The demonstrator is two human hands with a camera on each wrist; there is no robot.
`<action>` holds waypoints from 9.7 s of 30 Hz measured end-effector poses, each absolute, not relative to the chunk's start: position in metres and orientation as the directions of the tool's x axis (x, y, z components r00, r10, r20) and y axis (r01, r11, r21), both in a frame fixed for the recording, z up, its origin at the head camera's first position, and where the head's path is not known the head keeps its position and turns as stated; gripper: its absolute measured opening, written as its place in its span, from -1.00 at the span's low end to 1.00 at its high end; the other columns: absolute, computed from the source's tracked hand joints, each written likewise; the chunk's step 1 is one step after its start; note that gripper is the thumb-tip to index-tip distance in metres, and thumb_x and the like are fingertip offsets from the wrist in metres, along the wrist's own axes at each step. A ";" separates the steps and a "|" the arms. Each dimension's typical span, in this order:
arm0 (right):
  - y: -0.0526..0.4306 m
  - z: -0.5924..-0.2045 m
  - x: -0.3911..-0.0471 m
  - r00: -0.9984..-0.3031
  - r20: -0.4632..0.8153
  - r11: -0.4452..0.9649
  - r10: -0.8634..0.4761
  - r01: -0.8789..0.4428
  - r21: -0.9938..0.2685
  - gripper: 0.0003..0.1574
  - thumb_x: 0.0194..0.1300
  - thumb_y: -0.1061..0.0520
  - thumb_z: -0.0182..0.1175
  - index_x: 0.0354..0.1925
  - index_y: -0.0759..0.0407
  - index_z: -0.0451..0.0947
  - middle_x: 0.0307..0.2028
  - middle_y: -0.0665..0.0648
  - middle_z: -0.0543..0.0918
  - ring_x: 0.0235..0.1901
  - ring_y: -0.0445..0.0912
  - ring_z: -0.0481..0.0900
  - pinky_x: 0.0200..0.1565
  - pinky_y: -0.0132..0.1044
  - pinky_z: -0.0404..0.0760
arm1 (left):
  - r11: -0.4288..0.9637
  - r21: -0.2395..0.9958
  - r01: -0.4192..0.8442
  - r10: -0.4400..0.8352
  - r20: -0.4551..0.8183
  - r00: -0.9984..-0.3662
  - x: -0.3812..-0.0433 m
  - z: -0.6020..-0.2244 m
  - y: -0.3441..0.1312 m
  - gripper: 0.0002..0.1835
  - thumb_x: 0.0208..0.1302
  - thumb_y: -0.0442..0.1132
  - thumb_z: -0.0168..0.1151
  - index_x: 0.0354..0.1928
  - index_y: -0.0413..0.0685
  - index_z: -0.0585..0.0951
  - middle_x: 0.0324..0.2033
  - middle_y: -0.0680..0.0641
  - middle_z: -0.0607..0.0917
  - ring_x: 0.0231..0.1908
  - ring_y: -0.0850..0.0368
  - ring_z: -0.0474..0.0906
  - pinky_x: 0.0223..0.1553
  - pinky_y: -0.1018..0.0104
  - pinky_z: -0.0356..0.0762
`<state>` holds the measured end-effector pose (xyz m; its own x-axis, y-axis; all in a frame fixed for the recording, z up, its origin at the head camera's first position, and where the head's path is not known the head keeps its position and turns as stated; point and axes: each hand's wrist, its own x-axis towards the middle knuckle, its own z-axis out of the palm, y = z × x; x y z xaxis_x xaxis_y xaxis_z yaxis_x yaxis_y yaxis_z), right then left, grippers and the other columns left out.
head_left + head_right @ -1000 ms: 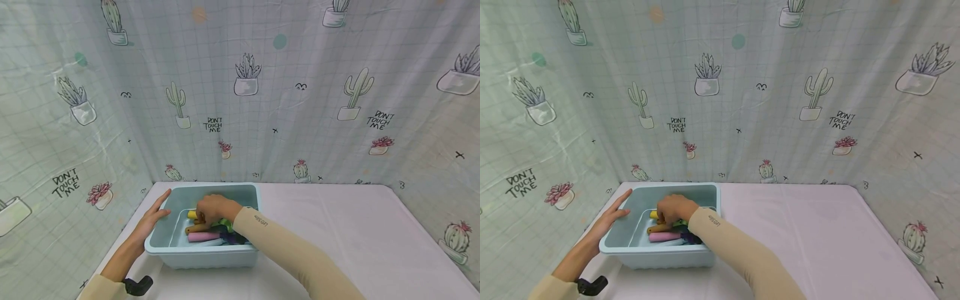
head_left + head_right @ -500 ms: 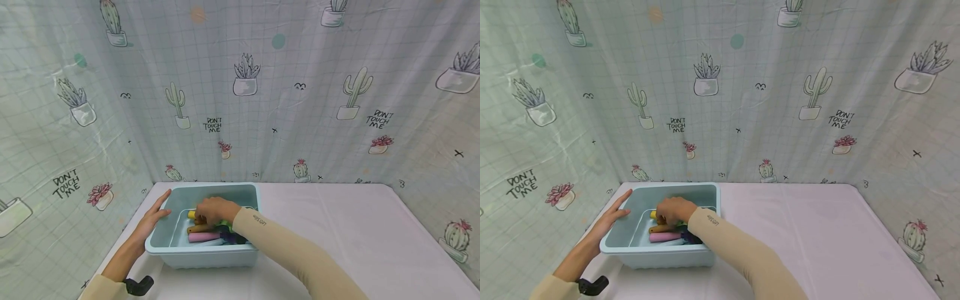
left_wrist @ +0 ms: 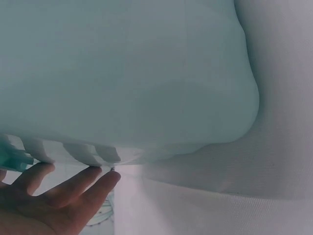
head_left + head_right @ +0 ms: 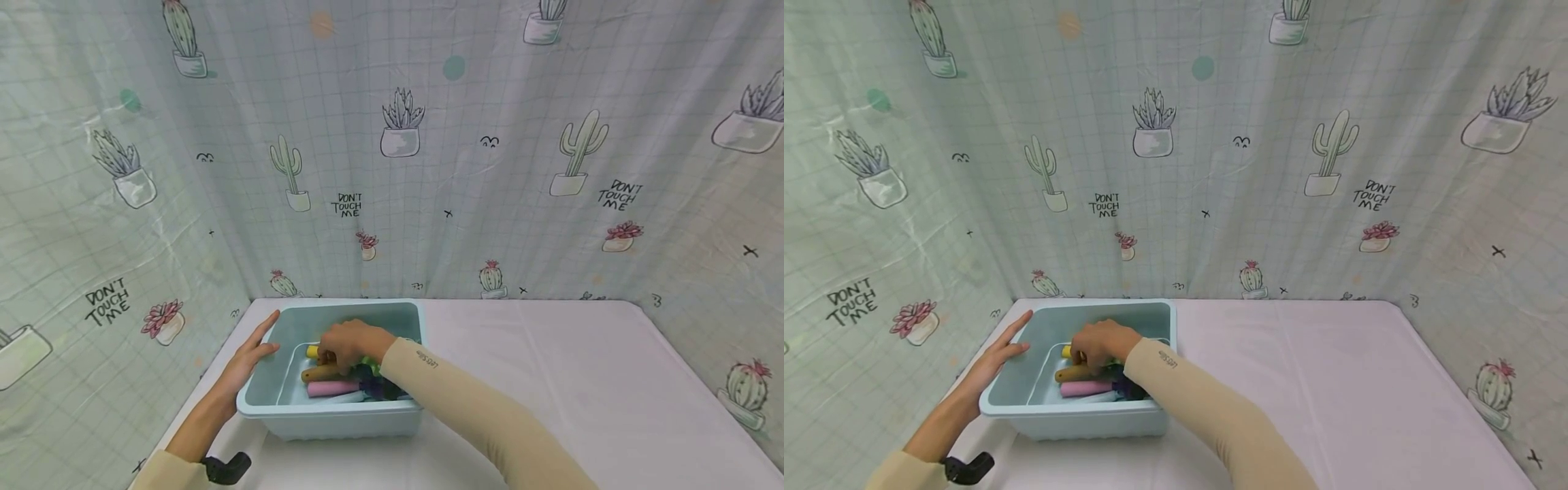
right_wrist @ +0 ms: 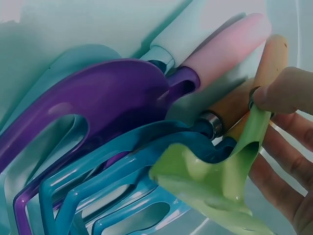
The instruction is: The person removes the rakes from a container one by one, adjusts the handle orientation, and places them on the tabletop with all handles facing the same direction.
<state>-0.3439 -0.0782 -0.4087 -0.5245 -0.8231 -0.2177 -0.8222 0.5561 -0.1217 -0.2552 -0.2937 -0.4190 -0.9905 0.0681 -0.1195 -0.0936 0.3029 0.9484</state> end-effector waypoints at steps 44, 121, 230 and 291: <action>-0.077 -0.408 -0.350 -0.512 -0.203 0.549 -0.835 -0.804 -0.228 -0.55 0.10 0.18 0.33 -0.03 -0.18 0.59 -0.21 -0.15 0.59 -0.31 -0.19 0.50 -0.29 -0.38 0.51 | 0.291 0.954 -0.077 0.070 -0.102 -0.992 -0.253 -0.419 -0.291 -0.29 0.45 -0.14 -0.12 0.49 0.57 -0.13 0.54 0.07 -0.25 0.51 -0.20 -0.29 0.36 -0.37 -0.11; 0.070 -0.266 -0.338 -0.620 0.068 0.597 -0.782 -0.776 -0.204 -0.50 0.10 0.25 0.25 0.01 -0.15 0.56 -0.19 -0.05 0.64 -0.25 -0.15 0.56 -0.20 -0.34 0.60 | 0.261 0.960 -0.107 0.074 -0.130 -0.989 -0.254 -0.419 -0.291 -0.29 0.46 -0.16 -0.16 0.48 0.59 -0.15 0.53 0.12 -0.29 0.52 -0.18 -0.31 0.36 -0.37 -0.13; 0.228 -0.430 -0.372 -0.827 -0.117 0.812 -0.551 -0.498 -0.304 -0.61 0.18 0.21 0.28 0.01 0.02 0.56 -0.13 0.14 0.64 -0.16 -0.04 0.55 -0.11 -0.14 0.55 | 0.249 0.962 -0.117 0.065 -0.137 -0.988 -0.252 -0.419 -0.290 -0.31 0.47 -0.14 -0.19 0.48 0.61 -0.16 0.53 0.10 -0.30 0.51 -0.22 -0.32 0.34 -0.40 -0.13; 0.070 -0.273 -0.322 -0.600 0.025 0.590 -0.800 -0.792 -0.158 -0.50 0.22 0.02 0.30 0.14 -0.16 0.49 -0.04 -0.05 0.62 -0.03 -0.11 0.60 -0.06 -0.26 0.60 | 0.232 0.967 -0.109 0.060 -0.126 -0.990 -0.250 -0.423 -0.292 -0.31 0.47 -0.15 -0.17 0.48 0.61 -0.14 0.54 0.08 -0.28 0.51 -0.21 -0.31 0.34 -0.39 -0.13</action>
<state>-0.3217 0.0695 -0.2733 -0.6001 -0.7995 0.0249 -0.7921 0.5897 -0.1576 -0.2503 -0.2925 -0.4225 -0.9902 0.0603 -0.1259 -0.1088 0.2322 0.9666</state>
